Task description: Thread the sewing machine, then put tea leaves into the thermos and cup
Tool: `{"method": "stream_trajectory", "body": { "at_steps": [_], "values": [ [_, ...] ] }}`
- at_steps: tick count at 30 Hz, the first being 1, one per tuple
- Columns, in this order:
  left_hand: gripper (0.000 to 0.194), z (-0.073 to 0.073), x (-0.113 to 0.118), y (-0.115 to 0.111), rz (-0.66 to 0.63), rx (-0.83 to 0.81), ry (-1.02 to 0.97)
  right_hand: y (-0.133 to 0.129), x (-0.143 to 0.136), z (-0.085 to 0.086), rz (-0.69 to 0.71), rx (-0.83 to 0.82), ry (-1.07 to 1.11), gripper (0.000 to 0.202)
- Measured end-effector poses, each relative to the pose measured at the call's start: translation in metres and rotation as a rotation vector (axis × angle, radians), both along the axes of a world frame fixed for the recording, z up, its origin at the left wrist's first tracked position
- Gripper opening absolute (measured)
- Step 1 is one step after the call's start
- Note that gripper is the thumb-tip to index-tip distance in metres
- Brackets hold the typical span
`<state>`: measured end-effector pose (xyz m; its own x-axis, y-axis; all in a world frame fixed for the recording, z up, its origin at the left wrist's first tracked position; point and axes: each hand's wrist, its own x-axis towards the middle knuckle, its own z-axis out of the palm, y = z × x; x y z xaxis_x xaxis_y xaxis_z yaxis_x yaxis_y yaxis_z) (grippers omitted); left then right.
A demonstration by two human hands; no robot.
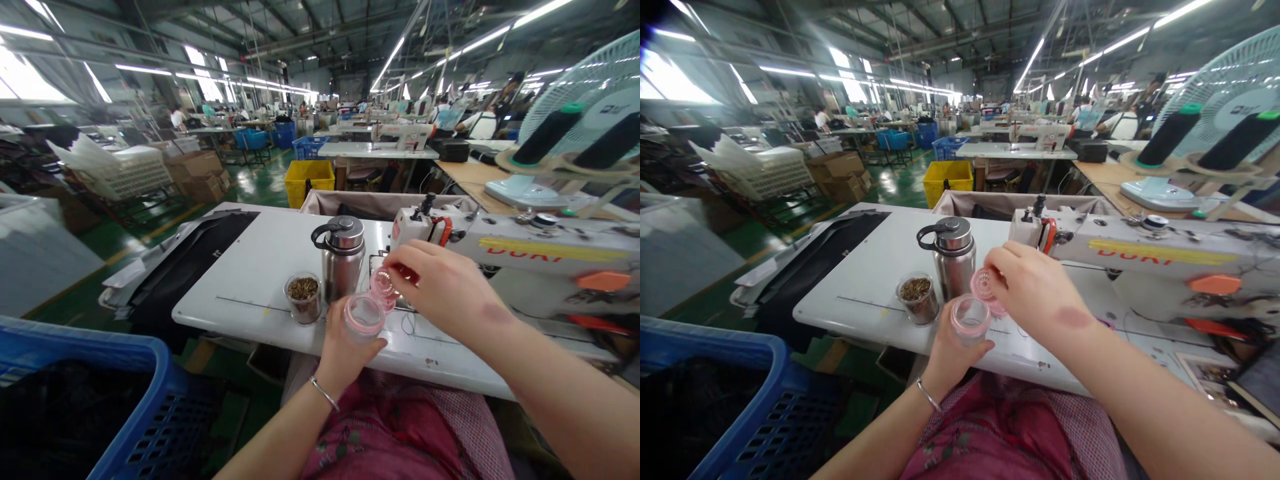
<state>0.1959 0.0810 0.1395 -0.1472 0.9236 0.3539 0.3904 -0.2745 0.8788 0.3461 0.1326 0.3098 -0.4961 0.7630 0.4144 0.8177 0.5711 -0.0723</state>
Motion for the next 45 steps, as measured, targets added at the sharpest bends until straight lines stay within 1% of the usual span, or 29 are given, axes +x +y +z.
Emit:
{"method": "stream_trajectory", "body": {
  "at_steps": [1, 3, 5, 7, 9, 11, 13, 15, 16, 18, 20, 21, 22, 24, 26, 28, 31, 32, 35, 37, 40, 43, 45],
  "values": [
    [0.098, -0.001, 0.000, 0.000, 0.016, -0.006, 0.011, 0.001, 0.009, -0.004, -0.061, 0.041, 0.063, 0.005],
    [0.110, -0.005, 0.001, 0.000, 0.053, -0.003, 0.026, 0.001, 0.027, -0.018, -0.200, 0.095, 0.138, 0.006],
    [0.114, -0.011, 0.003, 0.000, 0.092, 0.016, 0.026, 0.001, 0.043, -0.039, -0.315, 0.094, 0.133, 0.007],
    [0.112, -0.017, 0.005, -0.002, 0.124, 0.038, 0.030, 0.001, 0.054, -0.063, -0.366, 0.051, 0.087, 0.007],
    [0.109, -0.021, 0.007, -0.005, 0.137, 0.055, 0.058, 0.004, 0.059, -0.083, -0.363, -0.021, 0.055, 0.010],
    [0.107, -0.024, 0.008, -0.012, 0.145, 0.064, 0.088, 0.011, 0.057, -0.098, -0.316, -0.113, 0.029, 0.016],
    [0.105, -0.024, 0.006, -0.021, 0.154, 0.081, 0.103, 0.022, 0.051, -0.108, -0.278, -0.201, 0.013, 0.019],
    [0.096, -0.024, -0.003, -0.030, 0.179, 0.145, 0.108, 0.034, 0.044, -0.115, -0.256, -0.272, 0.008, 0.021],
    [0.088, -0.024, -0.010, -0.034, 0.207, 0.199, 0.108, 0.039, 0.041, -0.118, -0.248, -0.301, 0.006, 0.022],
    [0.076, -0.021, -0.028, -0.037, 0.314, 0.323, 0.088, 0.045, 0.038, -0.124, -0.234, -0.325, 0.002, 0.023],
    [0.074, -0.016, -0.048, -0.033, 0.451, 0.386, 0.058, 0.044, 0.038, -0.128, -0.246, -0.296, 0.012, 0.023],
    [0.077, -0.013, -0.058, -0.029, 0.489, 0.366, 0.045, 0.041, 0.039, -0.128, -0.255, -0.259, 0.036, 0.023],
    [0.081, -0.010, -0.067, -0.023, 0.498, 0.319, 0.030, 0.035, 0.040, -0.127, -0.258, -0.214, 0.075, 0.022],
    [0.090, -0.005, -0.080, -0.009, 0.449, 0.183, -0.009, 0.019, 0.040, -0.121, -0.252, -0.123, 0.184, 0.020],
    [0.097, -0.002, -0.087, 0.006, 0.386, 0.056, -0.057, -0.001, 0.039, -0.112, -0.227, -0.057, 0.284, 0.018],
    [0.091, 0.000, -0.089, 0.017, 0.351, -0.036, -0.086, -0.020, 0.037, -0.101, -0.209, -0.041, 0.342, 0.018],
    [0.070, 0.004, -0.089, 0.024, 0.345, -0.109, -0.069, -0.042, 0.034, -0.087, -0.171, -0.078, 0.365, 0.024],
    [0.067, 0.005, -0.089, 0.023, 0.359, -0.112, -0.061, -0.046, 0.033, -0.082, -0.133, -0.085, 0.357, 0.028],
    [0.069, 0.012, -0.090, 0.013, 0.389, -0.073, -0.043, -0.054, 0.026, -0.068, 0.000, -0.068, 0.325, 0.039],
    [0.069, 0.020, -0.091, 0.002, 0.391, -0.010, -0.011, -0.055, 0.019, -0.060, 0.048, -0.079, 0.329, 0.036],
    [0.072, 0.035, -0.092, -0.017, 0.400, 0.074, 0.076, -0.055, 0.004, -0.050, 0.144, -0.117, 0.337, 0.022],
    [0.073, 0.051, -0.093, -0.034, 0.391, 0.125, 0.143, -0.057, -0.014, -0.037, 0.270, -0.142, 0.345, 0.028],
    [0.072, 0.059, -0.092, -0.043, 0.371, 0.152, 0.170, -0.057, -0.027, -0.026, 0.342, -0.168, 0.352, 0.028]
  ]
}}
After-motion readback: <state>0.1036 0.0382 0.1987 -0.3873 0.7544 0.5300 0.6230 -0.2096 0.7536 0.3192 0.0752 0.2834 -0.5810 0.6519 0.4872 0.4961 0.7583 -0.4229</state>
